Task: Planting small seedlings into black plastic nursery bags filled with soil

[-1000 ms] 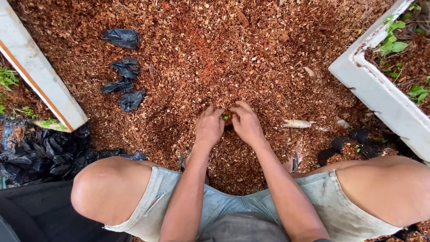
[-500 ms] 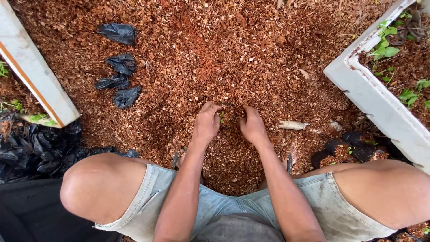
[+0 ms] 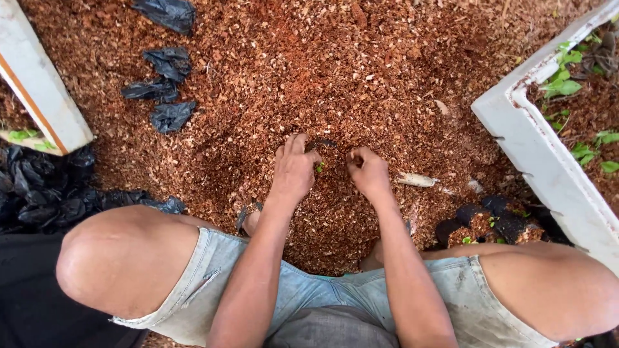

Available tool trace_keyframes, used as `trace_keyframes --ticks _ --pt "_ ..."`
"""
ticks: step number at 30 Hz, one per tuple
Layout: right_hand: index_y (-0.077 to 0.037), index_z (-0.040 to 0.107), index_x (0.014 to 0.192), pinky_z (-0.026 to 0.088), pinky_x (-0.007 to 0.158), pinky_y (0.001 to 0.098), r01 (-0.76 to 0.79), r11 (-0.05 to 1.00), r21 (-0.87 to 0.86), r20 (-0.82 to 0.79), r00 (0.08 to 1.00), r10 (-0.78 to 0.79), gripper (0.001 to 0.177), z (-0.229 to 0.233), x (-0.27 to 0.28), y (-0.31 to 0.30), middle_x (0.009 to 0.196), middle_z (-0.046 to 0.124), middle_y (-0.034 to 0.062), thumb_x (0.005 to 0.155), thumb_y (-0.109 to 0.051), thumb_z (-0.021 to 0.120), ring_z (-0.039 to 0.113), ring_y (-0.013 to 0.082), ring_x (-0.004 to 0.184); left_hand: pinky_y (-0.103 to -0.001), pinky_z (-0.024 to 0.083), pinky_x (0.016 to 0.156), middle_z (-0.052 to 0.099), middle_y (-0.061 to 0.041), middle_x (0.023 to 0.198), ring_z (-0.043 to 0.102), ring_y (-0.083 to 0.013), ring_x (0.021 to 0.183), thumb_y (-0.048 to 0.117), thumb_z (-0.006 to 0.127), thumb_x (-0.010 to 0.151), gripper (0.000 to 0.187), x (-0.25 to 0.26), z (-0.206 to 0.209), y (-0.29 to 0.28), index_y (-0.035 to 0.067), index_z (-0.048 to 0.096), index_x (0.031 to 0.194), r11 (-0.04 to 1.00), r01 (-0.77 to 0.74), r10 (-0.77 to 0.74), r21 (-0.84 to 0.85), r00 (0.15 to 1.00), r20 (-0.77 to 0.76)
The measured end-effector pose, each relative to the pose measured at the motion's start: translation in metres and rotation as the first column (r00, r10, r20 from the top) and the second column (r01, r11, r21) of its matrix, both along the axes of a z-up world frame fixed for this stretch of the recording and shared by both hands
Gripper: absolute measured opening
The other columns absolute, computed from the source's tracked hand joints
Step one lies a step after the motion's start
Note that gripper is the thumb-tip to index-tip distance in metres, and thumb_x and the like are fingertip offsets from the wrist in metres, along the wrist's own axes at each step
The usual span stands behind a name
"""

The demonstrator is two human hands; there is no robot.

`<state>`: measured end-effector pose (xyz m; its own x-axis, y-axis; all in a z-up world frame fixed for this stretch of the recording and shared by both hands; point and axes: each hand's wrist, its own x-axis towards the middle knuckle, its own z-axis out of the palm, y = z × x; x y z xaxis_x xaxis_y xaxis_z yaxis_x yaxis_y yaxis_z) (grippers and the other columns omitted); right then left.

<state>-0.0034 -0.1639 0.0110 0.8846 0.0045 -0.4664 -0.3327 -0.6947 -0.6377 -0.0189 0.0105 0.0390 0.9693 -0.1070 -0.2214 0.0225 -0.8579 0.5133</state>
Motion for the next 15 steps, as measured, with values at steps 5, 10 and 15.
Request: trace_keyframes --ticks 5,10,15 --pt "-0.002 0.068 0.124 0.049 0.107 0.0497 -0.192 0.961 0.201 0.231 0.962 0.144 0.034 0.035 0.004 0.017 0.119 0.069 0.0206 0.093 0.01 0.061 0.064 0.0352 0.118 -0.063 0.037 0.113 0.051 -0.026 0.147 0.039 -0.0441 0.145 -0.02 0.065 0.077 0.04 0.002 -0.001 -0.002 0.009 0.08 0.101 0.999 0.046 -0.046 0.019 0.999 -0.02" --pt "0.0 0.064 0.131 0.044 0.114 0.051 -0.334 0.94 0.072 0.289 0.909 0.301 0.044 0.014 0.003 0.024 0.13 0.064 0.0214 0.091 0.016 0.055 0.058 0.0352 0.129 -0.063 0.034 0.115 0.053 -0.024 0.147 0.039 -0.0415 0.146 -0.016 0.069 0.076 0.04 0.004 0.007 0.002 0.012 0.08 0.103 0.993 0.076 -0.075 0.092 0.997 -0.018" --pt "-0.002 0.072 0.117 0.054 0.099 0.0425 -0.312 0.948 -0.066 0.478 0.824 0.304 0.025 -0.022 0.003 0.018 0.112 0.065 0.0157 0.095 0.006 0.063 0.063 0.0311 0.113 -0.064 0.033 0.116 0.051 -0.025 0.146 0.04 -0.0427 0.144 -0.016 0.064 0.081 0.044 0.012 0.004 0.006 0.011 0.077 0.113 0.998 0.016 -0.018 0.055 0.999 0.041"
